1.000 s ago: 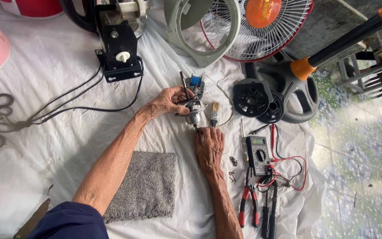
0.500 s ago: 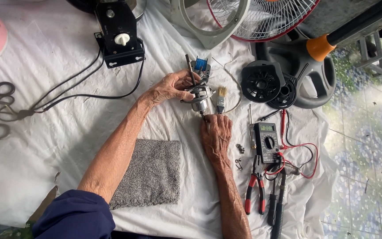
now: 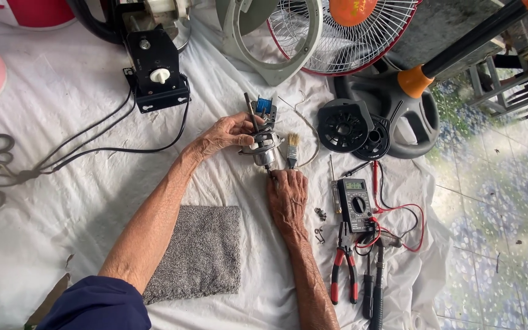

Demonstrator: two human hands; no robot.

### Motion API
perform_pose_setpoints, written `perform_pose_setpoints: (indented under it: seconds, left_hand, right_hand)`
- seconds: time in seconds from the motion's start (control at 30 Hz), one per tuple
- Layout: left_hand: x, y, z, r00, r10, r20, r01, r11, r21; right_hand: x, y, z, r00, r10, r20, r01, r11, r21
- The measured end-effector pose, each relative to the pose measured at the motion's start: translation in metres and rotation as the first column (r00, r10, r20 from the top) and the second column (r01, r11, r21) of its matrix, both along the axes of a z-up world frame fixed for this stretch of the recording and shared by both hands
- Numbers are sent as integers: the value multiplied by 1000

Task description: Cleaning and repairing a small electric motor component using a brush and pliers.

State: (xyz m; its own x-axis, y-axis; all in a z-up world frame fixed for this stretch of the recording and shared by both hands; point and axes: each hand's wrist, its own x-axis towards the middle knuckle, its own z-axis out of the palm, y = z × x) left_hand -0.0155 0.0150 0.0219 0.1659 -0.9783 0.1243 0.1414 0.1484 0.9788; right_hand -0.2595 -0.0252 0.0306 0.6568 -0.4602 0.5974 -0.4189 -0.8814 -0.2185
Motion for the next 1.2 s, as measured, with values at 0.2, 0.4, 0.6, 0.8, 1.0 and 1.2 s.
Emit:
perform_pose_setpoints:
  seconds: [0.2, 0.4, 0.6, 0.8, 1.0, 1.2]
  left_hand:
    - [0, -2, -2, 998, -10, -69, 10, 1000, -6]
    - [6, -13, -24, 997, 5, -79, -7, 1000, -25]
    - [7, -15, -28, 998, 14, -54, -15, 1000, -10]
    - [6, -14, -25, 998, 24, -63, -24, 1000, 0]
    - [2, -9, -19, 996, 41, -79, -40, 999, 12]
    - [2, -12, -23, 995, 53, -80, -53, 999, 0]
  right_hand:
    - [-1, 0, -1, 1000, 4, 2, -4, 1000, 14]
    - [0, -1, -3, 1000, -12, -6, 12, 1000, -11]
    - [0, 1, 2, 1000, -9, -4, 9, 1000, 4]
    - [-2, -2, -4, 1000, -5, -10, 5, 1000, 15]
    - [-1, 1, 1, 1000, -8, -9, 8, 1000, 8]
    - [0, 4, 5, 1000, -1, -8, 2, 999, 34]
